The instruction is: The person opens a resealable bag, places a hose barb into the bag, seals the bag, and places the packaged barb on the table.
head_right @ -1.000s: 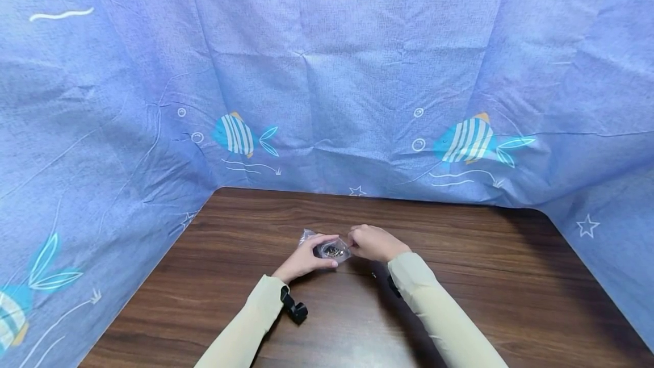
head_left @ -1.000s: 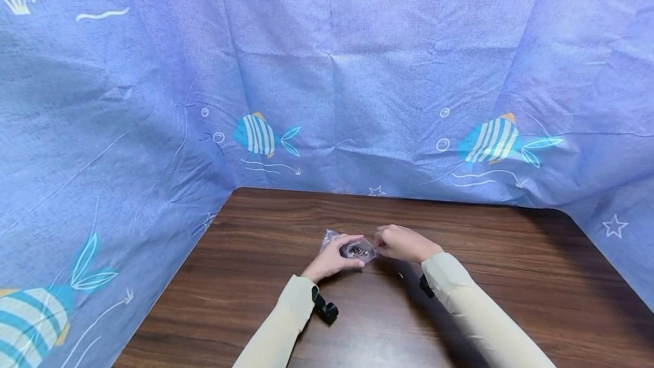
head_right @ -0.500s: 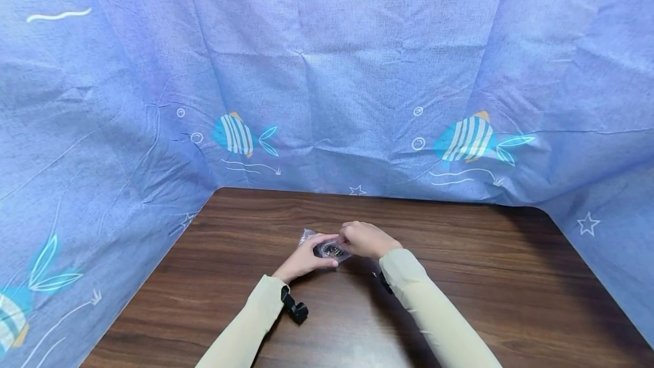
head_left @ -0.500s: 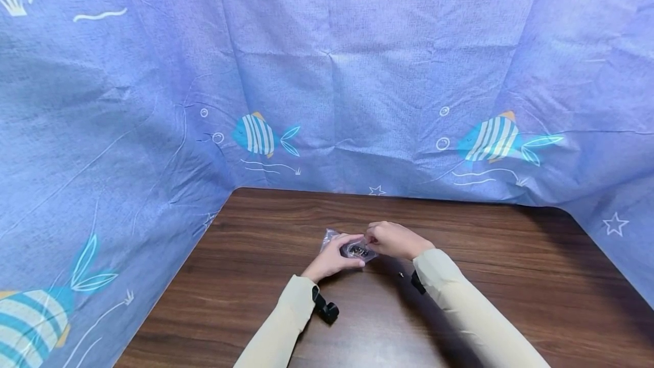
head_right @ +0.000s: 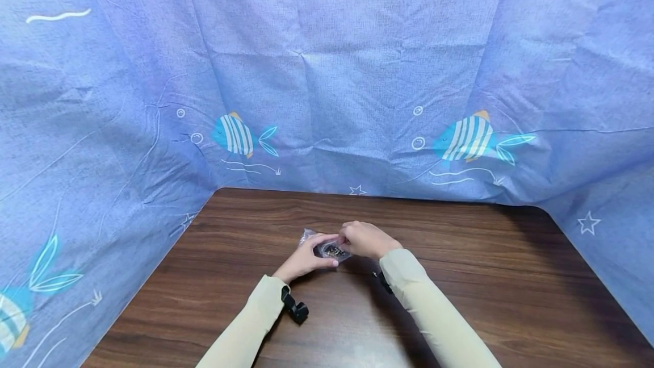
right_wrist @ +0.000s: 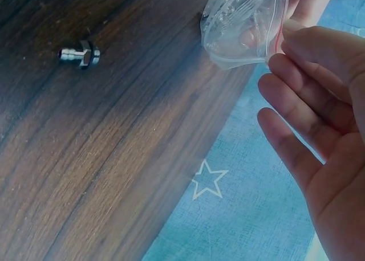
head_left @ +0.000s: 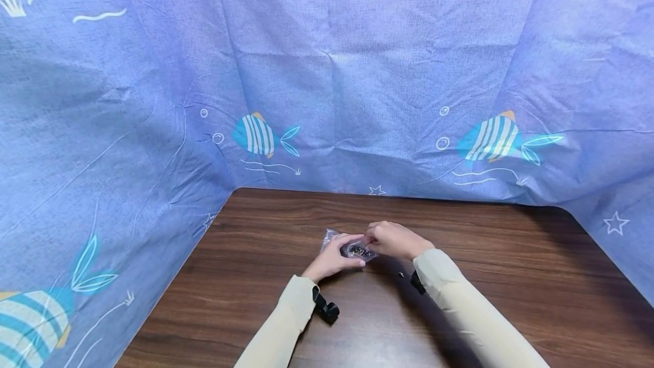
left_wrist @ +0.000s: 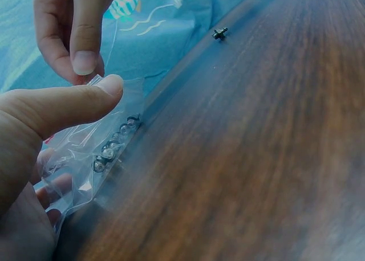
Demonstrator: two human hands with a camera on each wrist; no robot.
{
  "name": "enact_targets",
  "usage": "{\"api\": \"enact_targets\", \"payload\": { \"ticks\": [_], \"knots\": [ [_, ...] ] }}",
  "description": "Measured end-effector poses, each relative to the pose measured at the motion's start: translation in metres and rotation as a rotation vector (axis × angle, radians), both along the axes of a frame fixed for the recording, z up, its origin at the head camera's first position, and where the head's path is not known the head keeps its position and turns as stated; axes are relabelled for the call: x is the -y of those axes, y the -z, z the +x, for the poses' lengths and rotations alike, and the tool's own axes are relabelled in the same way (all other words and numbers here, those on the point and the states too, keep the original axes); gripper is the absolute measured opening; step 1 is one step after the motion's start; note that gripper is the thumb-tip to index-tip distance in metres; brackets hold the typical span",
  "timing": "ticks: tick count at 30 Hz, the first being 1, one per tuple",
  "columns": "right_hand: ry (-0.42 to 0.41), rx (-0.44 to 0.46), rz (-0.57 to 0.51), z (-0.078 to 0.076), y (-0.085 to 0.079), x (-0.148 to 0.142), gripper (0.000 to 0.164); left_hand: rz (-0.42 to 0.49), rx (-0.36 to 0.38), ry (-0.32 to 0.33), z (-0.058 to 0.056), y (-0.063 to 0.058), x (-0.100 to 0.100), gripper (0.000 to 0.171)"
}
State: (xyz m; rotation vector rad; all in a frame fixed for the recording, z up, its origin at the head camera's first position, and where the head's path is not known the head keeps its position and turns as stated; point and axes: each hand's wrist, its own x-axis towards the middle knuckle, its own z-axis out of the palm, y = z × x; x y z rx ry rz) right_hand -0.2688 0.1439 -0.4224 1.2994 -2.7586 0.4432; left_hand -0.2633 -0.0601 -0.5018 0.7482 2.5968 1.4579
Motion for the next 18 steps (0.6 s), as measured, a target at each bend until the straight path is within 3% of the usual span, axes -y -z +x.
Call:
{"api": "enact_targets", "payload": {
  "ticks": [18],
  "knots": [
    [0.059, 0.135, 0.023, 0.014, -0.001, -0.027, 0.011, 0.013, -0.021, 0.011, 0.000, 0.001, 0.001, 0.063]
  ]
}}
